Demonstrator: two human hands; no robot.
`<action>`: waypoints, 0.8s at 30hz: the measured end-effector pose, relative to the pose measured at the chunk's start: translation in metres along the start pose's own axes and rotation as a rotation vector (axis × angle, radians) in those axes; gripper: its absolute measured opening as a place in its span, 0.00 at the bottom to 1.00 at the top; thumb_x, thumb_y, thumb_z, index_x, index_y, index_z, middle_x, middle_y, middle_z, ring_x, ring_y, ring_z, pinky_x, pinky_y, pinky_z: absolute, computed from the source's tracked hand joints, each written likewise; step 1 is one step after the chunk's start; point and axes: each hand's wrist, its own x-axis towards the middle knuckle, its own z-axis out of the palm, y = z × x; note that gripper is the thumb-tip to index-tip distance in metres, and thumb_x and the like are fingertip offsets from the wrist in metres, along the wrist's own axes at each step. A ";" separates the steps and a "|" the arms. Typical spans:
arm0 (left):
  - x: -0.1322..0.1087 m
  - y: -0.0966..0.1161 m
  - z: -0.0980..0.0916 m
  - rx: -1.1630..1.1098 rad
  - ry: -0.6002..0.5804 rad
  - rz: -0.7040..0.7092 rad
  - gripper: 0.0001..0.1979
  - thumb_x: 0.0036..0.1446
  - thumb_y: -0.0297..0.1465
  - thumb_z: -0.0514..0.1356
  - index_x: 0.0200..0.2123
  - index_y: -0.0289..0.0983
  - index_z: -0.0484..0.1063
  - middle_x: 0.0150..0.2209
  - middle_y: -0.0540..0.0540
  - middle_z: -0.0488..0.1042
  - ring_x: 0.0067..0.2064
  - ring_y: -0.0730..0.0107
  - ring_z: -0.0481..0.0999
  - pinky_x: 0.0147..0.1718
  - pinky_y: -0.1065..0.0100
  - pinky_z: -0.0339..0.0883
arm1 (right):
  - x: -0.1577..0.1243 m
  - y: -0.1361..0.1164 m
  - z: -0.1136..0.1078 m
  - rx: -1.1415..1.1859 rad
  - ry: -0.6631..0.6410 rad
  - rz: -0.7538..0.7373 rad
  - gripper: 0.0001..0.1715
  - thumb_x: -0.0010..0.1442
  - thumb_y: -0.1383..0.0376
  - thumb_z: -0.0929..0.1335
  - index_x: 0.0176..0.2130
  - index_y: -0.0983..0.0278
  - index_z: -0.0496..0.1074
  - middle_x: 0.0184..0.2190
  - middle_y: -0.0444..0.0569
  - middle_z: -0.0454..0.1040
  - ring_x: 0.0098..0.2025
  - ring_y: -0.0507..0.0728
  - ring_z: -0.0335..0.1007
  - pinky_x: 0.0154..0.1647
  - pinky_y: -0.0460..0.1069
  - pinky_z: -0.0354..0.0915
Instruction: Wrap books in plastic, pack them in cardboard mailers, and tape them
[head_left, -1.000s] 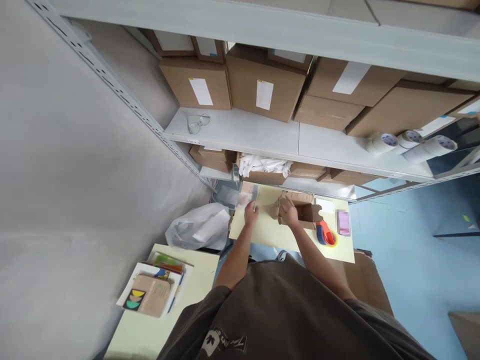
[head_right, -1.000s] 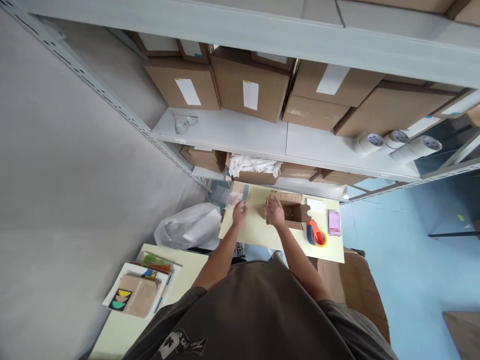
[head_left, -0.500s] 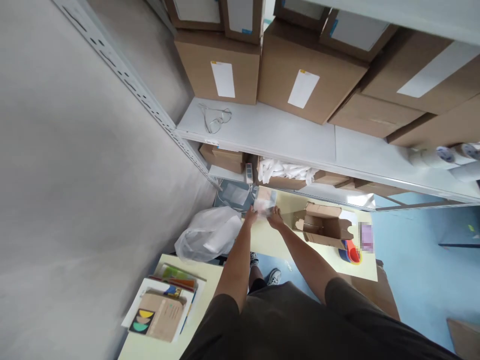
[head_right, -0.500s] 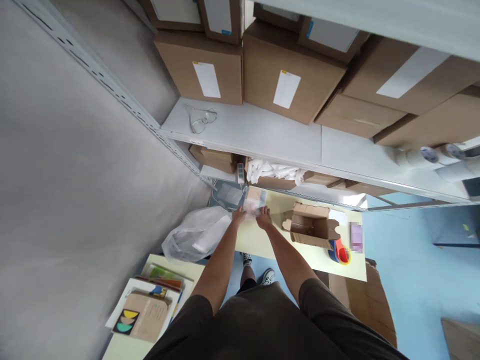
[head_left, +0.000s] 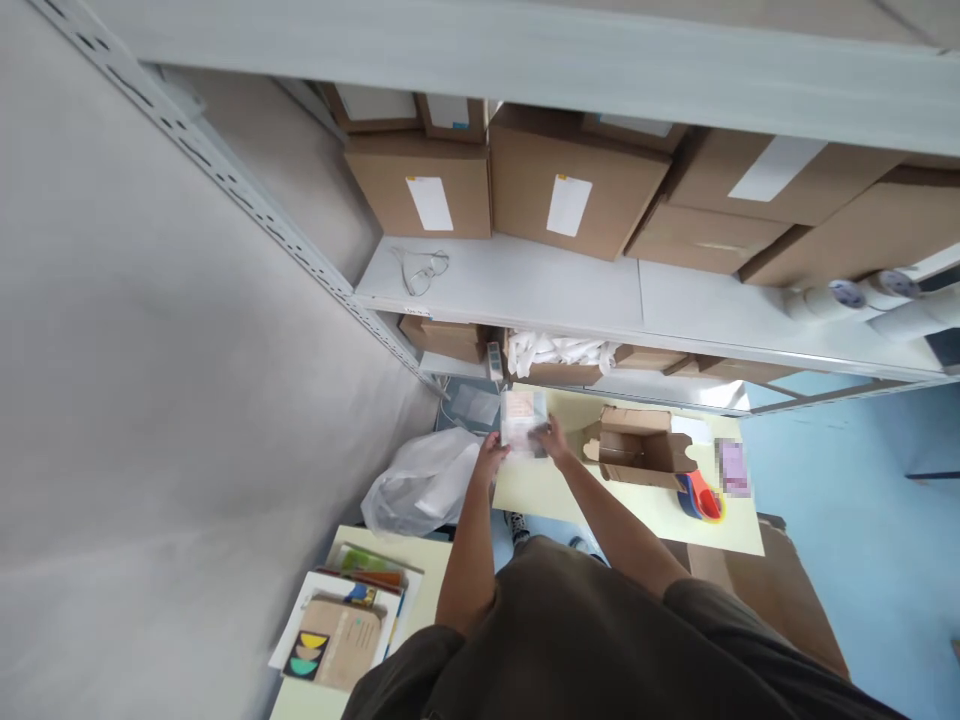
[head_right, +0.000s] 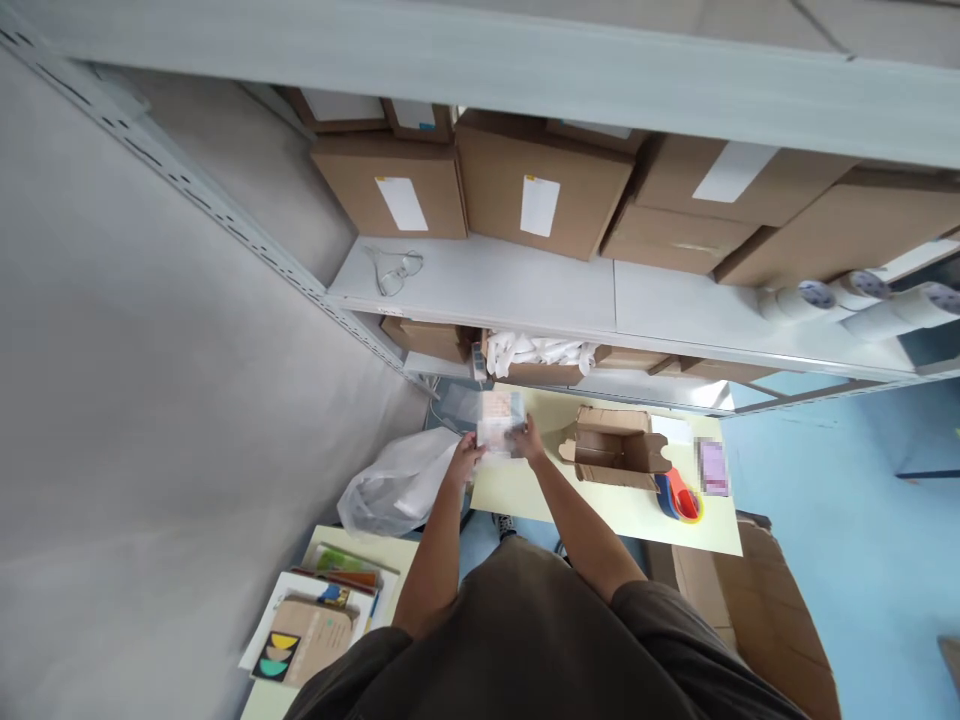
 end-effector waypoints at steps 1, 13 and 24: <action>-0.007 0.004 0.001 -0.036 -0.013 0.024 0.24 0.53 0.38 0.69 0.53 0.39 0.76 0.46 0.43 0.85 0.43 0.61 0.84 0.42 0.65 0.77 | -0.004 -0.005 -0.007 0.106 -0.014 -0.003 0.39 0.61 0.43 0.70 0.63 0.60 0.73 0.45 0.52 0.82 0.44 0.64 0.81 0.46 0.58 0.77; -0.047 0.076 0.136 -0.030 -0.204 0.245 0.34 0.49 0.43 0.77 0.58 0.37 0.78 0.53 0.37 0.85 0.53 0.51 0.84 0.54 0.56 0.77 | -0.073 -0.012 -0.193 0.619 0.014 -0.121 0.30 0.49 0.47 0.79 0.45 0.59 0.74 0.36 0.49 0.83 0.42 0.64 0.79 0.45 0.56 0.74; -0.061 0.065 0.250 0.621 -0.046 0.404 0.29 0.57 0.34 0.74 0.62 0.40 0.78 0.71 0.35 0.70 0.73 0.44 0.67 0.74 0.48 0.58 | -0.095 0.055 -0.353 0.227 0.277 -0.213 0.21 0.55 0.55 0.74 0.47 0.59 0.75 0.37 0.46 0.81 0.38 0.60 0.75 0.42 0.53 0.72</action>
